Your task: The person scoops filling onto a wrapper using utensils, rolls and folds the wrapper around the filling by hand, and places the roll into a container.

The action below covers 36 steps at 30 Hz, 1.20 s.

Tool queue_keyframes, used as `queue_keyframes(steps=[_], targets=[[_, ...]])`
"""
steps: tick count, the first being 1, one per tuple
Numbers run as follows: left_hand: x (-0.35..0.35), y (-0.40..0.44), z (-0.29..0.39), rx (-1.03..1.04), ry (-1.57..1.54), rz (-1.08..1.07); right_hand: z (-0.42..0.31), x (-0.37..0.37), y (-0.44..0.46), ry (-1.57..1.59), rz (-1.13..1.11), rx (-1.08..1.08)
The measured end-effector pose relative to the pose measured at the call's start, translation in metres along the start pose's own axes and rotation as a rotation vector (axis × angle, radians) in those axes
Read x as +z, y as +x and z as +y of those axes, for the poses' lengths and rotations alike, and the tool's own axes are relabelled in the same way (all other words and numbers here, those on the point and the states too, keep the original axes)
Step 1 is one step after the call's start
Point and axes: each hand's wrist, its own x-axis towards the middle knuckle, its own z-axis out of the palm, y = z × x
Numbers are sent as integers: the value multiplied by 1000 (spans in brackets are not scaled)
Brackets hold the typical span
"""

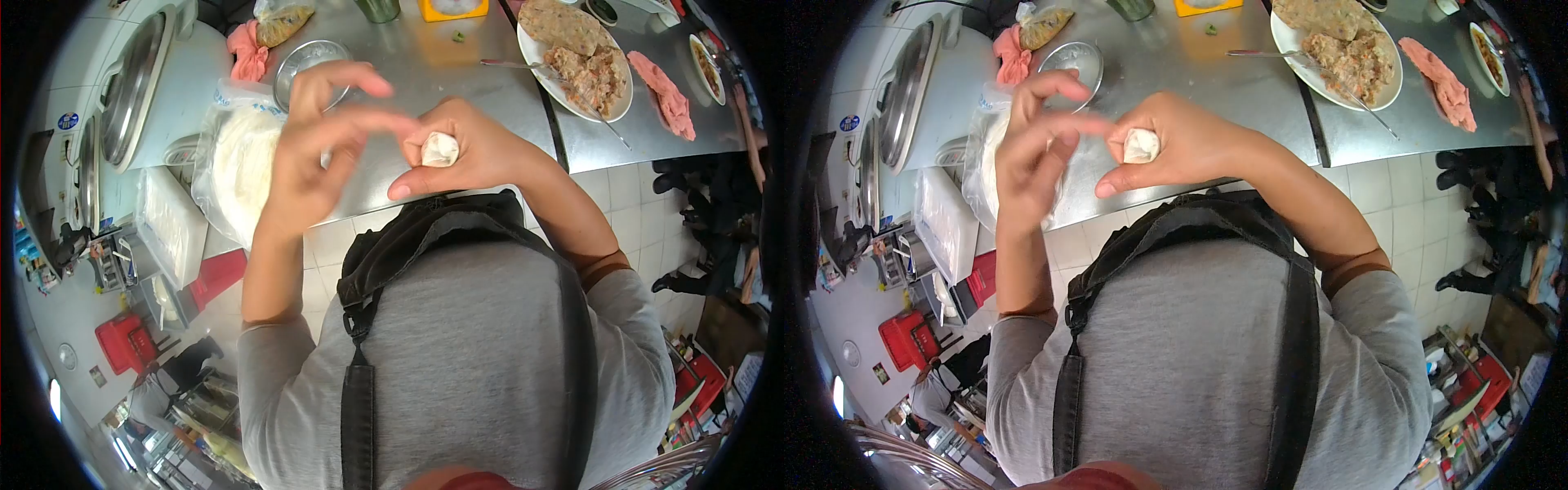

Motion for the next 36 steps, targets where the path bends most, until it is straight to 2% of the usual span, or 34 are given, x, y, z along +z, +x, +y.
queue_keyframes(steps=[1,2,3,6,7,8,9,11,12,14,15,16,17,18,19,20,21,23,24,25,26,27,28,29,31,33,36], targets=[[5,-4,-19,-168,-383,64,-6,-4,-1,13,-3,8],[23,-6,-35,-213,-698,153,-10,-7,-2,24,-7,16],[39,-9,-37,-205,-698,159,-9,-8,-2,15,-9,16],[80,-14,-38,-209,-751,-46,-4,-12,-3,348,166,-253],[89,-14,-41,-304,-689,-243,-3,-15,-3,345,154,-251],[92,-13,-44,-398,-620,-436,0,-17,-2,395,207,-398],[82,-6,-44,-400,-617,-419,5,-21,-1,446,259,-546],[40,14,-46,-575,-369,-630,28,-38,-12,326,104,-628],[19,15,-47,-443,-257,-568,29,-34,-19,357,117,-558],[-26,31,-28,-316,-26,-558,34,-36,-44,479,-45,-274],[-42,37,-20,-224,106,-566,42,-29,-45,477,-64,-278],[-55,42,-11,-132,235,-576,53,-20,-47,781,-209,-222],[-66,50,1,-141,239,-568,58,-17,-43,935,-288,-191],[-74,59,16,-115,381,-657,64,-13,-39,1086,-365,-148],[-79,66,30,-87,523,-746,68,-11,-28,911,-423,-95],[-80,69,40,-95,525,-743,69,-8,-17,736,-478,-44],[-78,71,50,-78,507,-736,67,-4,-9,738,-485,-42],[-83,79,72,-64,487,-734,55,8,6,287,-333,264],[-88,87,83,-95,459,-774,45,17,10,298,-202,252],[-88,85,82,-107,445,-796,50,22,14,298,-199,251],[-88,83,81,-119,431,-818,60,26,17,311,-69,175],[-82,67,65,-40,367,-594,66,29,20,320,61,98],[-77,55,51,41,304,-367,67,30,23,312,66,92],[-74,46,46,48,307,-365,67,31,25,341,133,51],[-67,28,43,57,332,-200,70,31,29,371,199,10],[-57,13,38,-5,289,-187,74,32,32,375,282,-19],[-36,-4,27,-73,209,-99,65,33,33,355,350,43]])
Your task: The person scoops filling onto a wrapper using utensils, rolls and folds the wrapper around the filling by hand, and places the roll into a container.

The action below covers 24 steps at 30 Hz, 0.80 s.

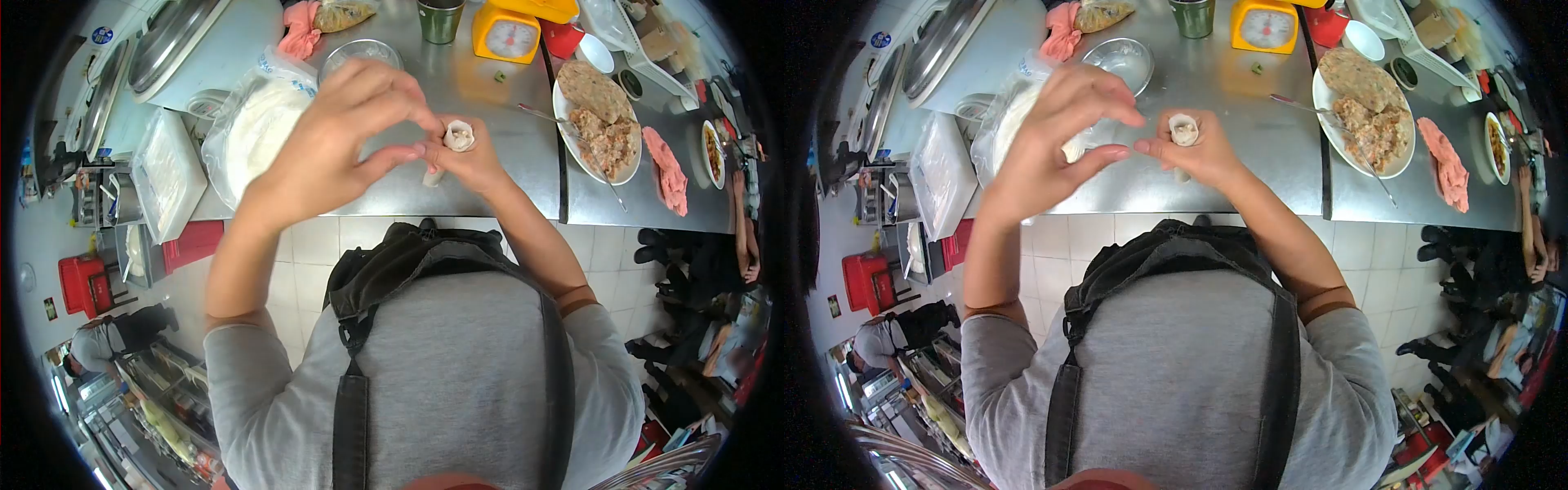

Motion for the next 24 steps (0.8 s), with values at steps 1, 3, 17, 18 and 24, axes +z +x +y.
queue_keyframes(steps=[1,3,17,18,24], targets=[[9,-3,-3,-5,4,32,2,0,1,-1,-1,3],[25,-7,-3,-12,4,61,8,0,2,-84,-23,-34],[52,-15,-1,63,170,318,17,9,-2,-217,-117,-169],[52,-18,-2,63,167,315,17,9,-3,-192,-118,-138],[79,-44,-4,66,335,349,11,21,-2,75,-66,-110]])
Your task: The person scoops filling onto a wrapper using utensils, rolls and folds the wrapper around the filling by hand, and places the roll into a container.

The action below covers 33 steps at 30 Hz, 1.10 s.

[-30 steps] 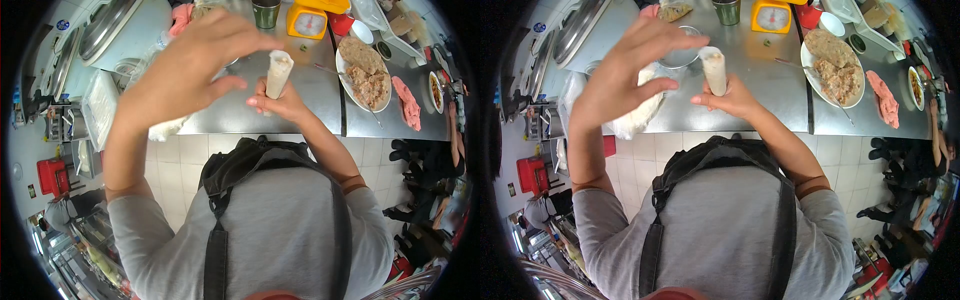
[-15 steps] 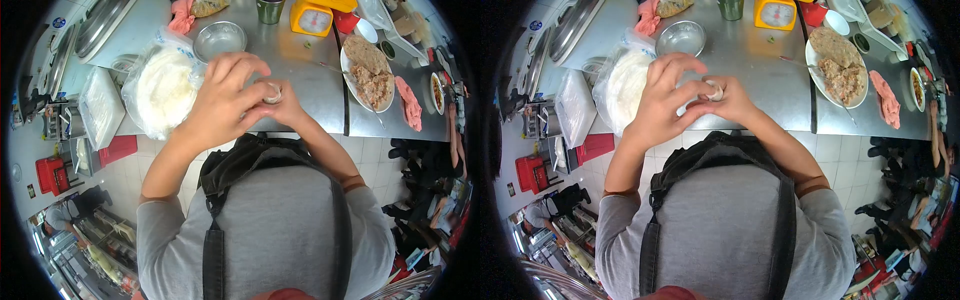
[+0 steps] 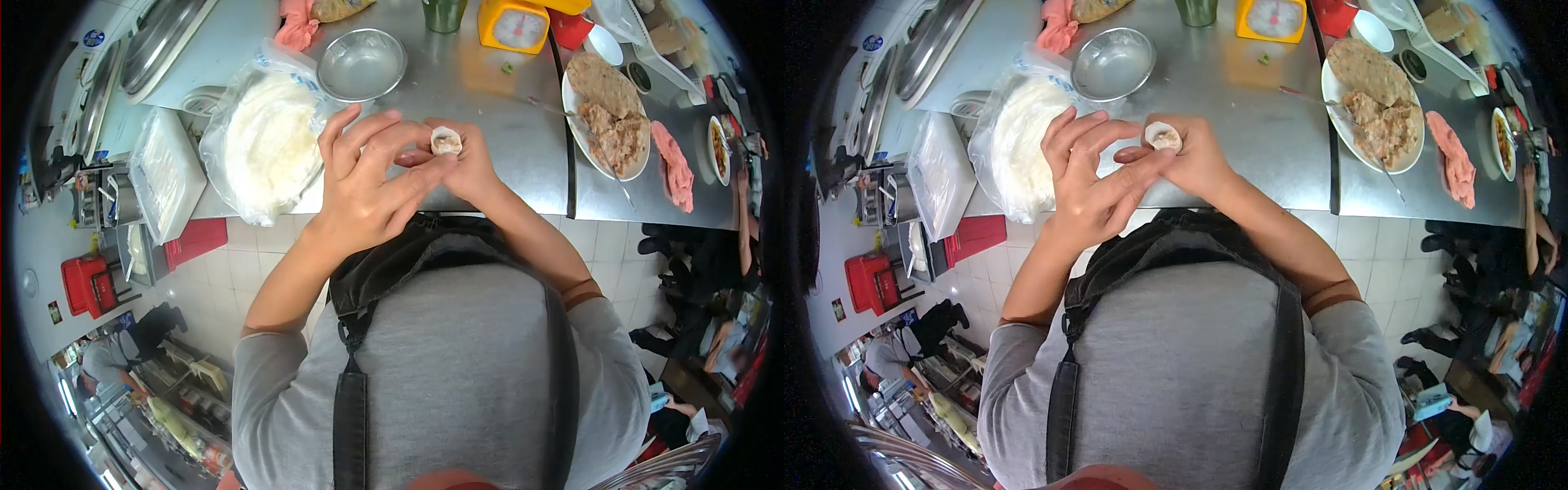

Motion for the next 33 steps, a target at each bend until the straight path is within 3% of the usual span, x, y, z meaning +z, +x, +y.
queue_keyframes(steps=[7,9,12,14,17,21,24,26,29,31,33], targets=[[11,2,8,-102,102,54,4,-1,0,2,31,-59],[12,6,8,-103,102,51,6,-4,-1,-298,32,-177],[15,13,12,-216,-32,91,-8,0,-4,-402,12,-168],[20,14,19,-577,-333,170,-3,6,-5,-274,41,-191],[19,22,21,-745,-468,201,-3,10,-6,-165,82,-208],[22,15,18,-745,-484,175,-5,13,-6,-205,114,-221],[17,14,23,-570,-250,159,-2,9,-6,-398,132,-219],[13,16,26,-381,-58,151,0,10,-5,-364,140,-219],[9,18,30,-284,31,104,0,8,-5,-346,145,-208],[-1,21,27,-291,-8,56,1,7,-6,-362,142,-198],[-9,23,23,-303,-49,6,-3,9,-7,-462,-1,-287]])
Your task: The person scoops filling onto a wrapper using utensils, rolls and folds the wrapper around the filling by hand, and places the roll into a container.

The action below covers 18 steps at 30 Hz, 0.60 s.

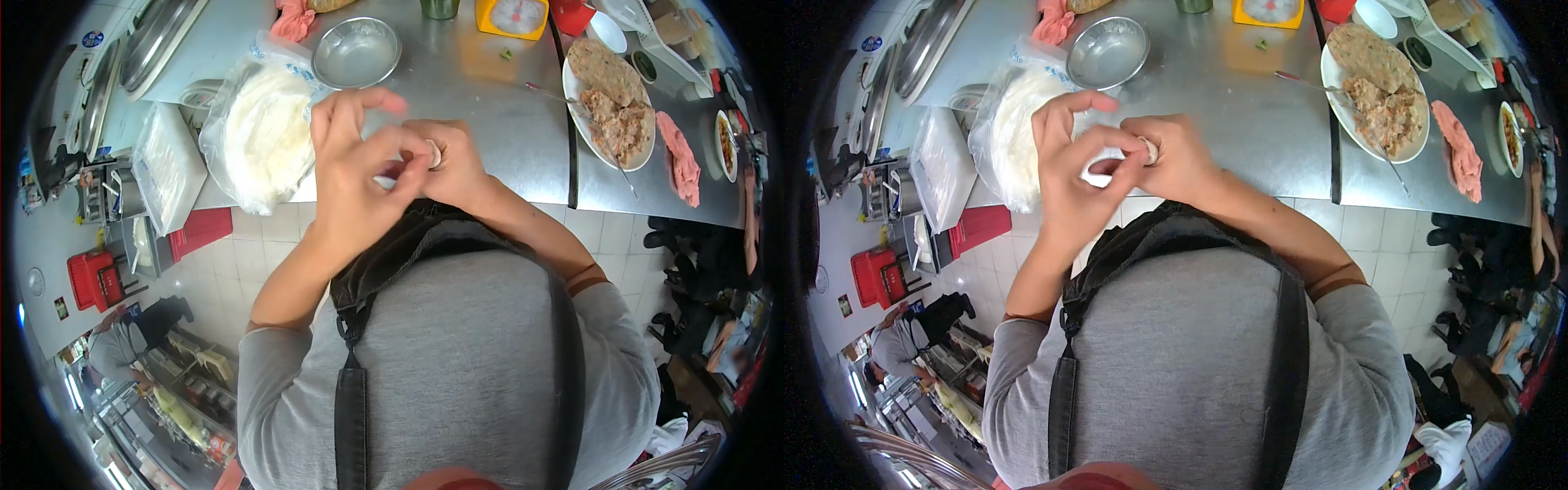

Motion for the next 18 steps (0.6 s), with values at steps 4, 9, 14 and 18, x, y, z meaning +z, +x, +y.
queue_keyframes(steps=[4,9,14,18], targets=[[-6,9,-2,-295,-295,-97,-5,1,-5,71,-29,10],[-13,5,1,-166,-247,-170,-11,2,-5,112,-24,32],[-35,14,-1,-6,-201,-300,-11,-10,-5,47,-183,29],[-42,28,-4,53,-274,-441,-24,-13,0,185,-508,65]])
